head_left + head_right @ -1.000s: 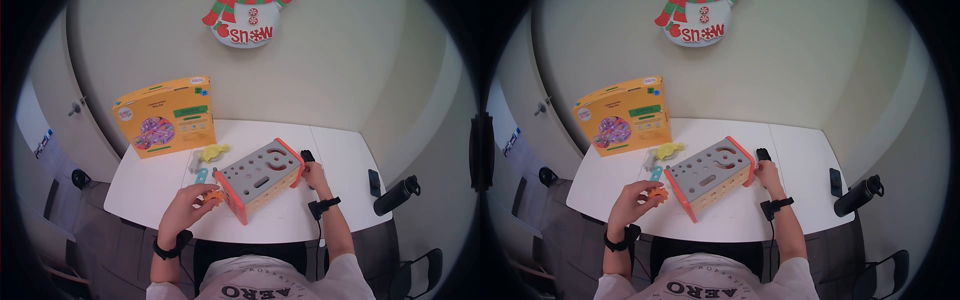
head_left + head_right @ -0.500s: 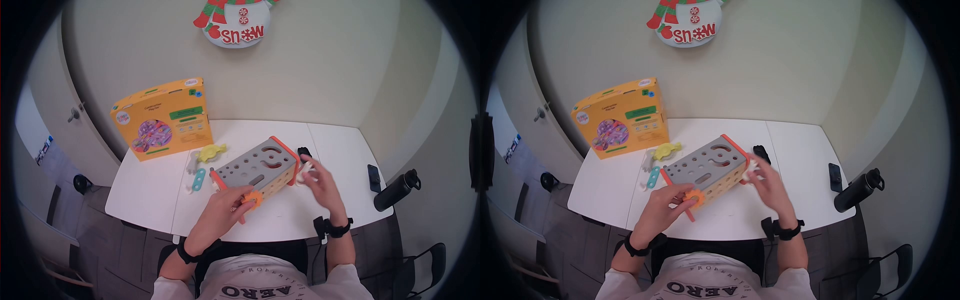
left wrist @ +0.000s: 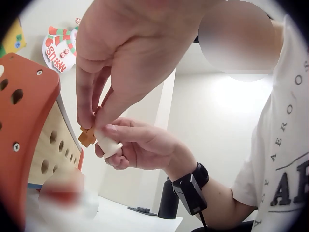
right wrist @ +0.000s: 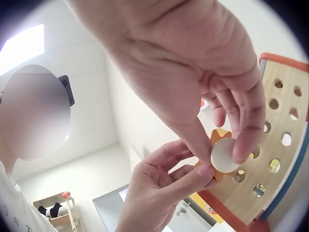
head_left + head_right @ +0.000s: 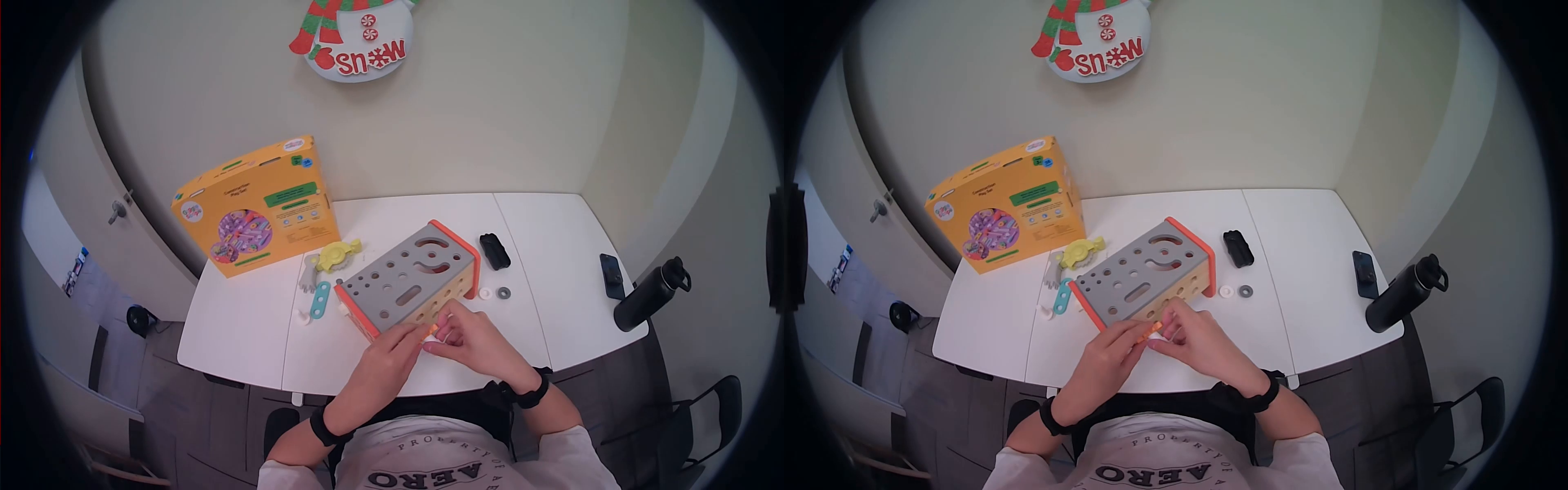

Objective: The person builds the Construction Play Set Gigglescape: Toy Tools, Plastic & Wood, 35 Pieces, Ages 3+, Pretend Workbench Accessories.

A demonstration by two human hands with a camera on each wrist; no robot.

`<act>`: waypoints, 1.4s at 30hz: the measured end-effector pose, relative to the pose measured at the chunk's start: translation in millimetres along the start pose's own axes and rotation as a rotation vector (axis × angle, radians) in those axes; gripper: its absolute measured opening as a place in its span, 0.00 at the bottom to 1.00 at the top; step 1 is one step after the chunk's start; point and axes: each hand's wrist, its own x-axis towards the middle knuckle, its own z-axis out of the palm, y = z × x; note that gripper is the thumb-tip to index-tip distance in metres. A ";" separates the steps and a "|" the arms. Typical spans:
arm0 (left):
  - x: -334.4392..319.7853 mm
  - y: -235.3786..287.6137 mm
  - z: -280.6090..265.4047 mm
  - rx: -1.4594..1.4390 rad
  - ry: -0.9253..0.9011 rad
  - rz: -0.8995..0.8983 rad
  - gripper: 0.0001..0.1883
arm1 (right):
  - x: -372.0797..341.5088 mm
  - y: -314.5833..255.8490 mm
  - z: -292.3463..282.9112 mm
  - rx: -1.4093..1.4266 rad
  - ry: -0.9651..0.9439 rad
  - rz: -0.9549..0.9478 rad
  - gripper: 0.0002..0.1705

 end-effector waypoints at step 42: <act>-12.8 -46.2 -11.0 0.316 -0.050 -0.111 0.28 | 29.8 53.3 -29.1 0.094 -0.196 -0.140 0.19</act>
